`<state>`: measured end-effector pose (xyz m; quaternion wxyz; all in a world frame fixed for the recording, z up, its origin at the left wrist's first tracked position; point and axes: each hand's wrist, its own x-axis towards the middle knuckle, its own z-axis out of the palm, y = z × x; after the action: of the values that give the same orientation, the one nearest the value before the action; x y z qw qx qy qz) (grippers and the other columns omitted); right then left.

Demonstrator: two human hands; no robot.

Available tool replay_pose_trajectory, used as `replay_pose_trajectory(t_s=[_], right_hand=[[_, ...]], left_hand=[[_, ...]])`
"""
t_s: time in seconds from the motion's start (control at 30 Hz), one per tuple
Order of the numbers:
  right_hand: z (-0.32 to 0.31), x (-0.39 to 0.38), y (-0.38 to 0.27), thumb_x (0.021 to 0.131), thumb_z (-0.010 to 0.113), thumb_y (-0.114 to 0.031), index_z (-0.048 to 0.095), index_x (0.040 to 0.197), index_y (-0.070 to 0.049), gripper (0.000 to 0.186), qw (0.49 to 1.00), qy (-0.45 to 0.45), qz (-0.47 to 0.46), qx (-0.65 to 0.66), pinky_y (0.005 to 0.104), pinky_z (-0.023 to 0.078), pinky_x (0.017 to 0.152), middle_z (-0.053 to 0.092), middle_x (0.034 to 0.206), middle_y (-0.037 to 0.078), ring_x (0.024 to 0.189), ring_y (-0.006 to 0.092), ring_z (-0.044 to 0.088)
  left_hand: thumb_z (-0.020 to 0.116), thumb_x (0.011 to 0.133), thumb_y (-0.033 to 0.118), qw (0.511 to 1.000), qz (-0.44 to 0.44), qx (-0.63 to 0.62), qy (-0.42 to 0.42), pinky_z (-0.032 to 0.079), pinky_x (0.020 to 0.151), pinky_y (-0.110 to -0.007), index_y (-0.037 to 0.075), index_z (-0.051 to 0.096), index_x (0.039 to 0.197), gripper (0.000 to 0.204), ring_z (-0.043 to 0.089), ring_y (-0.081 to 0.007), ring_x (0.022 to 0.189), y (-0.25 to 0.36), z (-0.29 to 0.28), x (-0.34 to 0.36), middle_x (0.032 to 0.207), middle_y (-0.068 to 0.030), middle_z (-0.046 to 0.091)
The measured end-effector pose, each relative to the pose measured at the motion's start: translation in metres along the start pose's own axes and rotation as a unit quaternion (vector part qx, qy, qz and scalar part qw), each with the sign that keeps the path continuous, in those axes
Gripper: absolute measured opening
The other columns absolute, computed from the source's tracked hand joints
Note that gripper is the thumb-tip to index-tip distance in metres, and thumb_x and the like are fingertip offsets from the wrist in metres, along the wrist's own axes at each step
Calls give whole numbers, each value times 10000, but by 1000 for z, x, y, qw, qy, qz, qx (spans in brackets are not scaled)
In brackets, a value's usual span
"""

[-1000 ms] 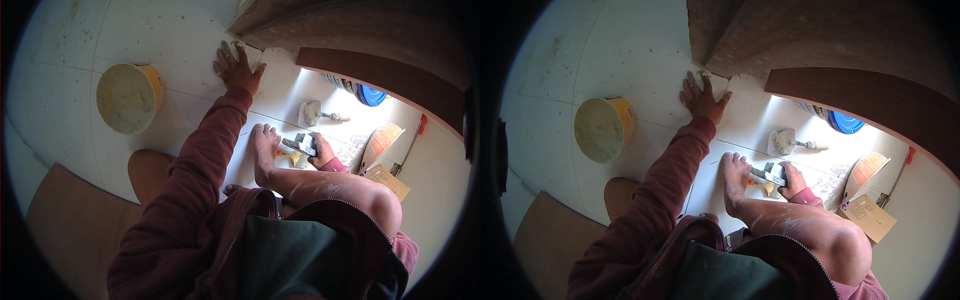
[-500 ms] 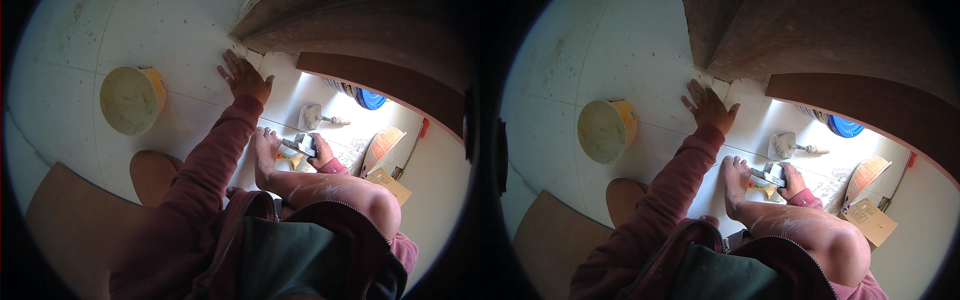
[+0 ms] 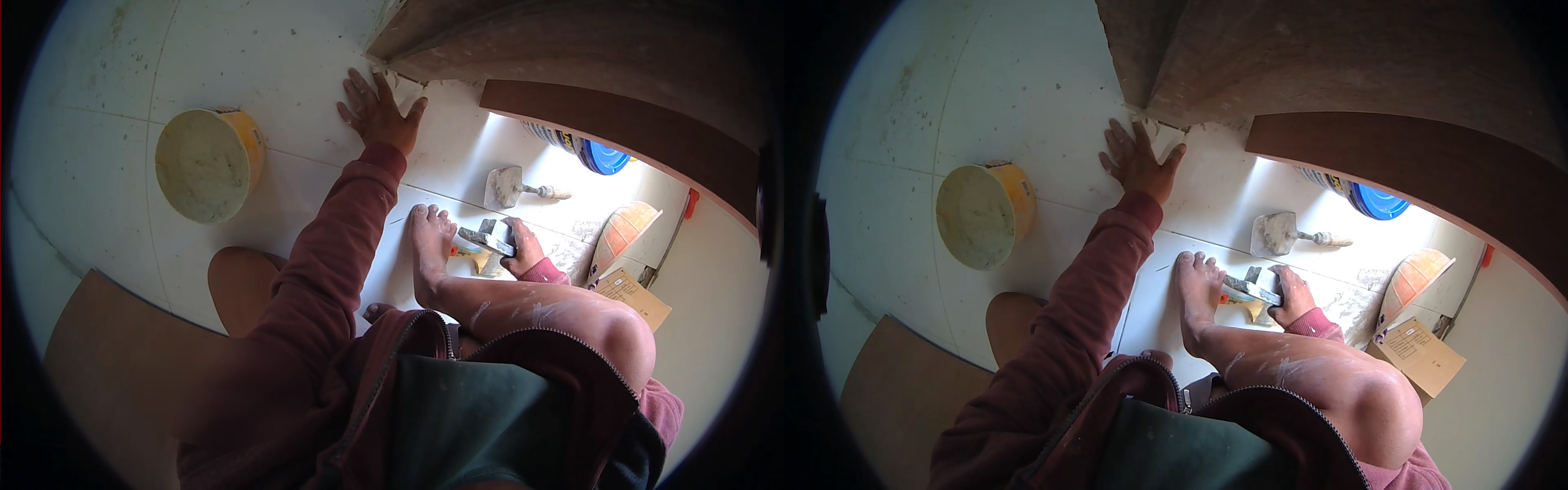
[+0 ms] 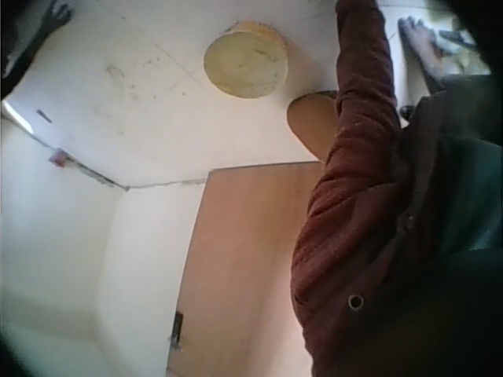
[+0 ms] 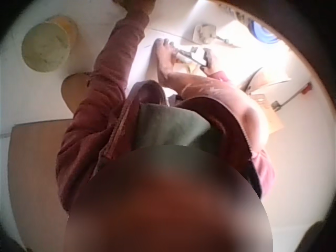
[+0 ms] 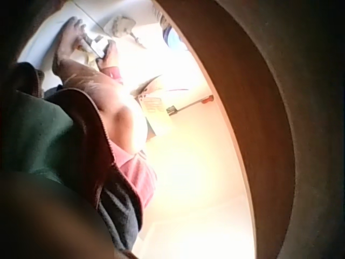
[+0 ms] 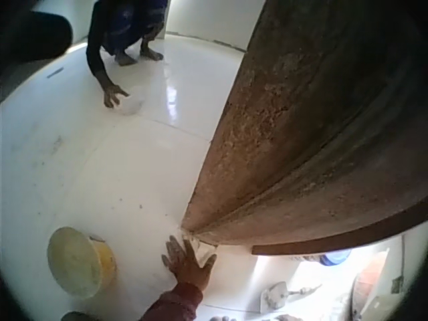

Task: Apply white putty or grout to the seams of floor tiles and wall corners.

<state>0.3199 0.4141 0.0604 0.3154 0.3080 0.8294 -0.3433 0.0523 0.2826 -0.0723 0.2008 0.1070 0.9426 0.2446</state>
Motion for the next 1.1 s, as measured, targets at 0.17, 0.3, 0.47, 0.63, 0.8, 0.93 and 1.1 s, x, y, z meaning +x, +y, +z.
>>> replay_pose_trajectory(t_s=[0.17,0.3,0.47,0.63,0.8,0.93,1.1], right_hand=[[6,-1,7,536,671,-24,431,1105,-30,618,1000,4,-6,-10,423,438,775,545,912,203,869,384,532],[8,3,10,535,674,-24,432,1105,-32,620,1000,9,-13,-17,423,439,771,546,907,199,863,382,533],[7,4,9,533,676,-24,433,1105,-33,622,999,15,-23,-25,422,439,767,546,902,196,858,379,534],[5,7,9,537,669,-19,429,1109,-32,620,1000,17,-22,-2,425,441,760,544,895,193,845,383,532],[8,2,11,539,669,-22,430,1108,-34,618,1000,11,-18,-7,423,440,766,543,899,193,855,381,532],[8,4,15,540,668,-25,431,1108,-35,615,1000,11,-17,-11,420,439,772,543,903,193,866,378,531],[12,0,22,542,668,-28,433,1107,-37,612,1000,7,-7,-19,416,438,779,543,908,192,879,374,531]], left_hand=[[535,754,578,999,7,33,11,6,1034,-573,88,173,1394,884,-10,-372,1339,-1,-5,2,1456,-197,-11],[549,753,566,1000,-5,22,-16,-12,1030,-576,76,149,1398,903,-33,-379,1337,15,11,-10,1455,-201,-23],[547,758,548,999,-7,-1,-46,-9,1035,-572,27,139,1389,914,-51,-391,1334,34,14,-16,1449,-218,-37],[565,758,508,1000,-6,-8,3,10,1037,-564,32,178,1381,875,-1,-375,1339,10,4,-8,1444,-232,5],[560,761,503,999,18,27,24,12,1041,-558,89,220,1381,819,17,-380,1336,7,6,-3,1449,-214,12],[576,756,483,996,79,25,-45,17,1044,-559,85,205,1383,830,13,-379,1337,10,13,-22,1451,-210,9],[589,752,474,1000,12,8,24,27,1042,-556,57,186,1383,857,24,-385,1333,7,5,-8,1443,-231,20]])
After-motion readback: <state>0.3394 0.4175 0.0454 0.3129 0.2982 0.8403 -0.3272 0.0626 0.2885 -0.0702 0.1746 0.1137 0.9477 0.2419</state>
